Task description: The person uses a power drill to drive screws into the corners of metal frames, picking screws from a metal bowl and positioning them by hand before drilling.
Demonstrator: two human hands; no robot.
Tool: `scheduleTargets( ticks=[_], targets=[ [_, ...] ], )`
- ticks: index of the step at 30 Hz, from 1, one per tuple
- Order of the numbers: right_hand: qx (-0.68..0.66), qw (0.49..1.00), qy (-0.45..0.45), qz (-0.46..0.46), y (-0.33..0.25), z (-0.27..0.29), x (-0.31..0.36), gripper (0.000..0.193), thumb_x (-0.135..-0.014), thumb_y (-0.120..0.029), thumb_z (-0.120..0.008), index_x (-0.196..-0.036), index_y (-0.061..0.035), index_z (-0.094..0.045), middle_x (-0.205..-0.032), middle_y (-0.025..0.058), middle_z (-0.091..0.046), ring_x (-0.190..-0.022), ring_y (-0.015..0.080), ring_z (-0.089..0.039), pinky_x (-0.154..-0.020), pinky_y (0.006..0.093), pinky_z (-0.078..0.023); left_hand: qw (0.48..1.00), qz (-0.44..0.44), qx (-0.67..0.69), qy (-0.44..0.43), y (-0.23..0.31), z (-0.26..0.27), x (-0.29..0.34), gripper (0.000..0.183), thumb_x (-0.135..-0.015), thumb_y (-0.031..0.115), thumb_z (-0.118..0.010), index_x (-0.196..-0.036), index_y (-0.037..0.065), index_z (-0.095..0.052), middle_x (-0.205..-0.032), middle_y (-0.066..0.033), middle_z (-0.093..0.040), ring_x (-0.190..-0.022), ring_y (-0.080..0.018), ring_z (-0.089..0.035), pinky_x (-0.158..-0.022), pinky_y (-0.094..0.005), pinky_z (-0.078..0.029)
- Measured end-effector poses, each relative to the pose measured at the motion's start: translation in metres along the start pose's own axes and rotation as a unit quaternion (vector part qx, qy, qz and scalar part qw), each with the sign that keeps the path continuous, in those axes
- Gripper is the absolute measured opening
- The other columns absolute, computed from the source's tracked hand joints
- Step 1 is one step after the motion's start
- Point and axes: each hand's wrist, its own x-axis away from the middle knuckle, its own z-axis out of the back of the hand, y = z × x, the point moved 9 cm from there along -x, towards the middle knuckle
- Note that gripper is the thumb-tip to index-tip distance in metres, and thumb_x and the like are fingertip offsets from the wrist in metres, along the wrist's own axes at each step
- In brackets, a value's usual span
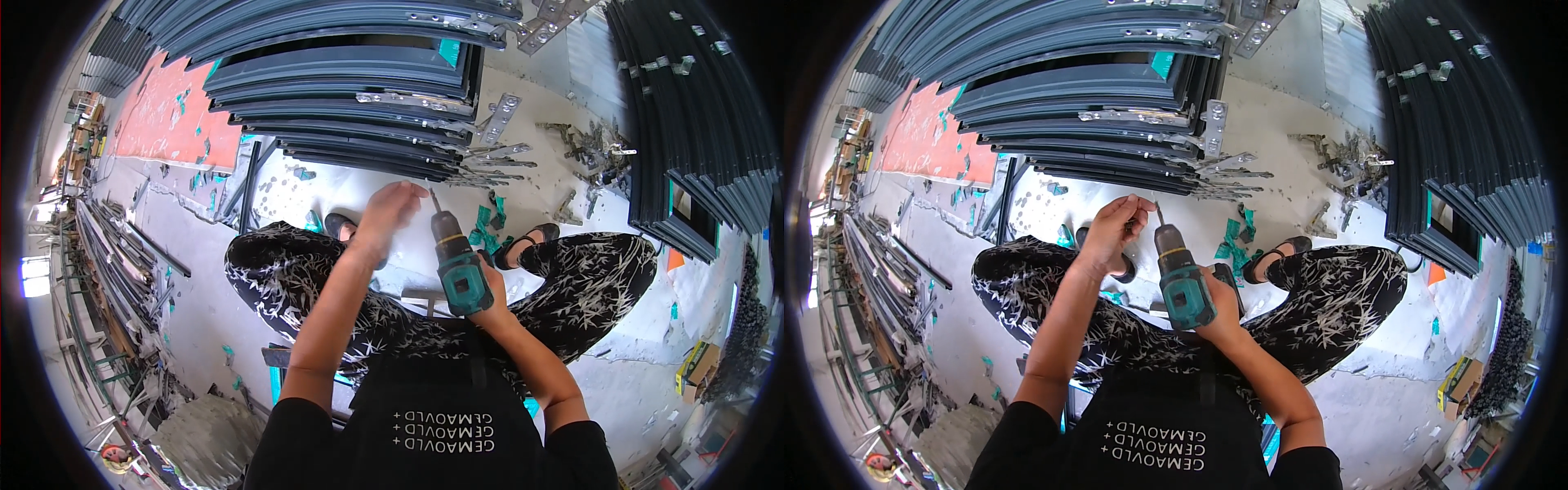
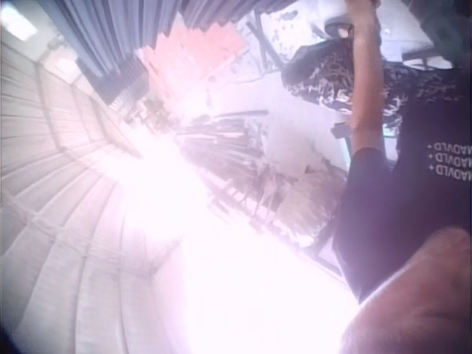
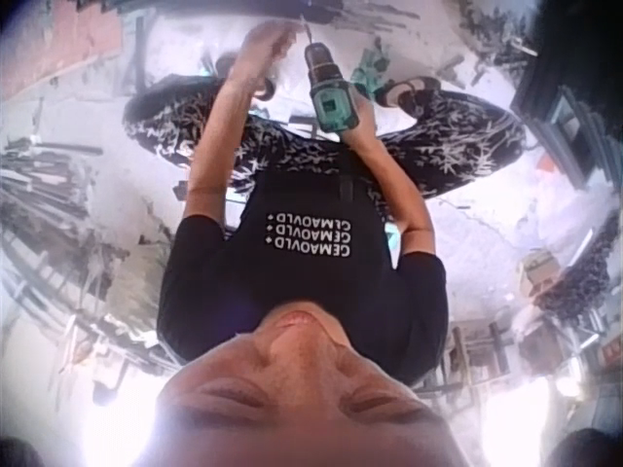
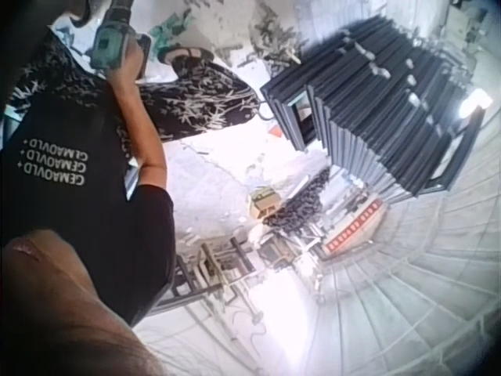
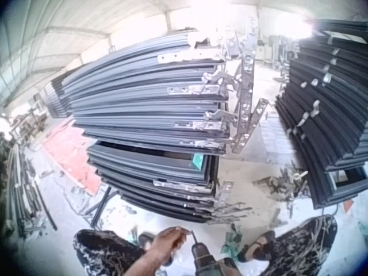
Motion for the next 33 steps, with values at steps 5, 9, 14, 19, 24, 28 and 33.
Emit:
scheduleTargets(
  ticks=[5,9,14,19,24,28,33],
  targets=[
    [0.218,0.969,0.079,0.083,-0.019,-0.004,-0.024,0.049,-0.071,-0.02,-0.076,-0.113,-0.0066,-0.055,-0.079,0.0151,-0.066,-0.071,0.0347,-0.065,-0.06,0.0389,-0.05,0.99,0.027,0.114,0.072,-0.051,-0.011,-0.02,0.035,-0.095,0.04,-0.047,-0.095,0.01,-0.066,-0.074,0.0044,-0.054,-0.065,-0.0063,-0.044,-0.057,-0.0243,-0.032],
    [0.251,0.962,0.097,0.049,-0.017,-0.007,-0.035,0.046,-0.072,-0.019,-0.073,-0.113,-0.0074,-0.055,-0.08,0.017,-0.066,-0.074,0.0369,-0.064,-0.063,0.0391,-0.05,0.986,0.026,0.152,0.065,-0.058,-0.015,-0.034,0.036,-0.095,0.041,-0.047,-0.093,0.009,-0.064,-0.074,0.0029,-0.057,-0.062,-0.0074,-0.046,-0.055,-0.0237,-0.032],
    [0.267,0.956,0.119,0.024,-0.01,-0.011,-0.045,0.044,-0.072,-0.019,-0.074,-0.111,-0.0064,-0.057,-0.084,0.0179,-0.066,-0.078,0.0378,-0.064,-0.067,0.038,-0.051,0.978,0.007,0.208,0.032,-0.04,-0.025,-0.035,0.039,-0.097,0.039,-0.045,-0.096,0.004,-0.061,-0.077,-0.0024,-0.06,-0.065,-0.0123,-0.056,-0.06,-0.0268,-0.045],
    [0.254,0.955,0.149,0.034,-0.012,-0.014,-0.056,0.045,-0.071,-0.019,-0.075,-0.11,-0.0054,-0.057,-0.083,0.018,-0.066,-0.076,0.0375,-0.064,-0.066,0.0386,-0.051,0.979,-0.001,0.204,0.013,-0.032,-0.022,-0.046,0.04,-0.098,0.038,-0.043,-0.097,0.002,-0.06,-0.079,-0.006,-0.061,-0.067,-0.0148,-0.059,-0.062,-0.0283,-0.049],
    [0.273,0.948,0.16,0.034,-0.007,-0.022,-0.058,0.049,-0.069,-0.021,-0.077,-0.111,-0.0052,-0.056,-0.081,0.0184,-0.065,-0.074,0.0379,-0.064,-0.063,0.039,-0.051,0.981,0.014,0.19,0.029,-0.048,-0.011,-0.053,0.038,-0.098,0.036,-0.042,-0.094,0.003,-0.061,-0.08,-0.0066,-0.062,-0.067,-0.015,-0.059,-0.061,-0.0284,-0.048],
    [0.323,0.927,0.17,0.082,-0.008,-0.026,-0.057,0.054,-0.07,-0.022,-0.074,-0.114,-0.0026,-0.05,-0.078,0.0172,-0.064,-0.068,0.0362,-0.063,-0.057,0.0423,-0.049,0.954,-0.044,0.156,0.252,-0.05,0.031,-0.021,0.036,-0.096,0.031,-0.046,-0.077,0.005,-0.062,-0.058,0.0066,-0.04,-0.048,-0.0055,-0.033,-0.045,-0.0224,-0.026],
    [0.394,0.895,0.162,0.132,-0.007,-0.035,-0.061,0.052,-0.069,-0.016,-0.071,-0.113,0.0006,-0.048,-0.073,0.0147,-0.061,-0.064,0.0322,-0.062,-0.053,0.0404,-0.048,0.919,-0.173,0.164,0.313,-0.052,0.033,0.034,0.036,-0.099,0.034,-0.041,-0.085,0.005,-0.058,-0.073,0.0031,-0.046,-0.066,-0.0075,-0.039,-0.062,-0.0237,-0.034]
  ],
)
